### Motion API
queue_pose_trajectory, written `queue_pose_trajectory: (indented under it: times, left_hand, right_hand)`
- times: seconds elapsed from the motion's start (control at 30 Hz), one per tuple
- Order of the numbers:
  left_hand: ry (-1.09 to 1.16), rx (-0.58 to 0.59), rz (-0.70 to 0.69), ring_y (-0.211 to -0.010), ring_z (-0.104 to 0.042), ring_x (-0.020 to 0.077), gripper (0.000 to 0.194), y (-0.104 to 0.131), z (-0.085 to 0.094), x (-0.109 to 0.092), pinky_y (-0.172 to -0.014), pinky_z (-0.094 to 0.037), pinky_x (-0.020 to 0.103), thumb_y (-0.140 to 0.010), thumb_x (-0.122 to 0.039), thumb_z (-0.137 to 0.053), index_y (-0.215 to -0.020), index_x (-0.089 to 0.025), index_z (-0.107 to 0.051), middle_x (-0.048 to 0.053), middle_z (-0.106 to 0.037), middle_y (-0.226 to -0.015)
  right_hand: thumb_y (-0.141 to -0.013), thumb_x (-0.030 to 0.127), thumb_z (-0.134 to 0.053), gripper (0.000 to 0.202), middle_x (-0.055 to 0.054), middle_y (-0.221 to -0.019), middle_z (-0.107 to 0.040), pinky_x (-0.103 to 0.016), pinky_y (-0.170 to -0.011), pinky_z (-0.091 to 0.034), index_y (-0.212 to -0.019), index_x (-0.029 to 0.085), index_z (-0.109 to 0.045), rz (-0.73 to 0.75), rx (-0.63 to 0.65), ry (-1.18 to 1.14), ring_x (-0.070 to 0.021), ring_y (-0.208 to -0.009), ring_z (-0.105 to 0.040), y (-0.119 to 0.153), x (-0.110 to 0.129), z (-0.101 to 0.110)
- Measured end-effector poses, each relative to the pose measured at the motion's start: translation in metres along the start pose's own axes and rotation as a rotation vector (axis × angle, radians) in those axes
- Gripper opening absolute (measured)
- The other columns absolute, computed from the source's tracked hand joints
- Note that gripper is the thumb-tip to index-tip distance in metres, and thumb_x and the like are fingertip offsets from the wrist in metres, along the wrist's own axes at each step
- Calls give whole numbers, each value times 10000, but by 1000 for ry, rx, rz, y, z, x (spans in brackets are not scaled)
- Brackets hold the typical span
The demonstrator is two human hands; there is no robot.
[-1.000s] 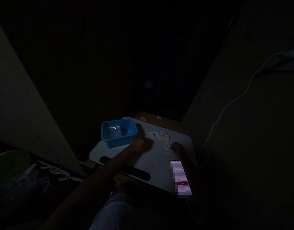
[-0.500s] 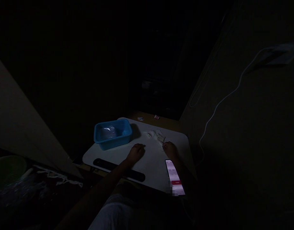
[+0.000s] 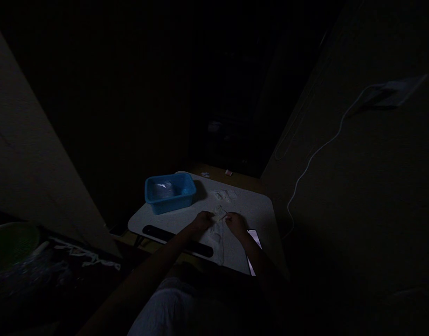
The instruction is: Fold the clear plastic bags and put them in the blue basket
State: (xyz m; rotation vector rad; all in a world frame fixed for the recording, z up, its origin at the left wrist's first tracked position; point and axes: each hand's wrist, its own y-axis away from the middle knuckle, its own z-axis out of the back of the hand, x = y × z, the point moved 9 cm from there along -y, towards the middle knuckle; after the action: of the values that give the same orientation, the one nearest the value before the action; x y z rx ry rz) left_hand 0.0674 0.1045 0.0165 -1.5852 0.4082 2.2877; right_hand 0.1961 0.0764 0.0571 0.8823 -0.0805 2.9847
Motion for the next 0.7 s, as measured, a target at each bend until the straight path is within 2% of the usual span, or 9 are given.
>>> queue_pose_trajectory:
  times: [0.1, 0.23, 0.37, 0.43, 0.53, 0.6, 0.63, 0.7]
  left_hand:
    - [2, 8, 12, -624, -534, 130, 243, 4, -3, -2, -522, -413, 208, -563, -94, -540, -792, -123, -612, -4, -589, -654]
    - [49, 75, 17, -651, -544, 130, 284, 14, -7, -5, -529, -424, 208, -561, -50, -484, -814, -96, -603, 39, -612, -777]
    - [180, 117, 11, -839, -545, 146, 510, 26, -3, -11, -620, -434, 212, -559, -25, -465, -1044, -163, -536, 54, -596, -981]
    - [217, 112, 19, -854, -543, 142, 544, 29, 1, -13, -632, -428, 208, -573, -37, -473, -1096, -185, -504, 51, -591, -998]
    - [207, 57, -7, -699, -544, 123, 366, 28, 9, -19, -572, -409, 203, -629, -94, -477, -985, -134, -554, 45, -608, -845]
    - [126, -46, -63, -593, -509, 111, 180, 25, 21, -27, -529, -390, 206, -685, -155, -463, -811, -104, -581, 23, -579, -679]
    - [73, -102, -96, -563, -489, 108, 148, 23, 28, -32, -520, -384, 209, -711, -185, -452, -722, -102, -574, 10, -550, -610]
    - [-12, -191, -150, -549, -470, 107, 207, 19, 40, -44, -532, -383, 215, -740, -217, -434, -599, -111, -541, -7, -503, -537]
  right_hand:
    - [-714, 133, -487, 234, -62, -902, -653, -220, -712, -412, -903, 166, -622, -56, 25, -61, -152, -837, -581, -7, -3, -8]
    - [-716, 179, -505, 283, -64, -935, -643, -215, -645, -432, -988, 159, -582, -118, 79, -209, -146, -818, -590, -13, 0, -24]
    - [-693, 221, -523, 333, -46, -874, -654, -204, -533, -421, -1018, 160, -566, -126, 160, -358, -137, -696, -600, -10, 10, -30]
    - [-676, 227, -531, 349, -43, -856, -656, -199, -506, -410, -1016, 160, -569, -110, 182, -423, -133, -663, -596, -7, 17, -28]
    - [-645, 184, -531, 387, -45, -879, -650, -198, -538, -419, -1029, 157, -563, -70, 158, -504, -130, -698, -592, -7, 26, -19]
    - [-623, 161, -527, 388, -41, -860, -647, -207, -576, -430, -1008, 151, -572, -37, 116, -550, -133, -719, -586, -9, 32, -11]
    - [-614, 156, -524, 377, -39, -847, -645, -212, -594, -433, -986, 148, -581, -22, 93, -569, -134, -726, -583, -11, 34, -7]
    - [-608, 167, -517, 340, -37, -834, -640, -220, -613, -437, -937, 145, -598, 6, 49, -602, -134, -733, -578, -14, 39, 3]
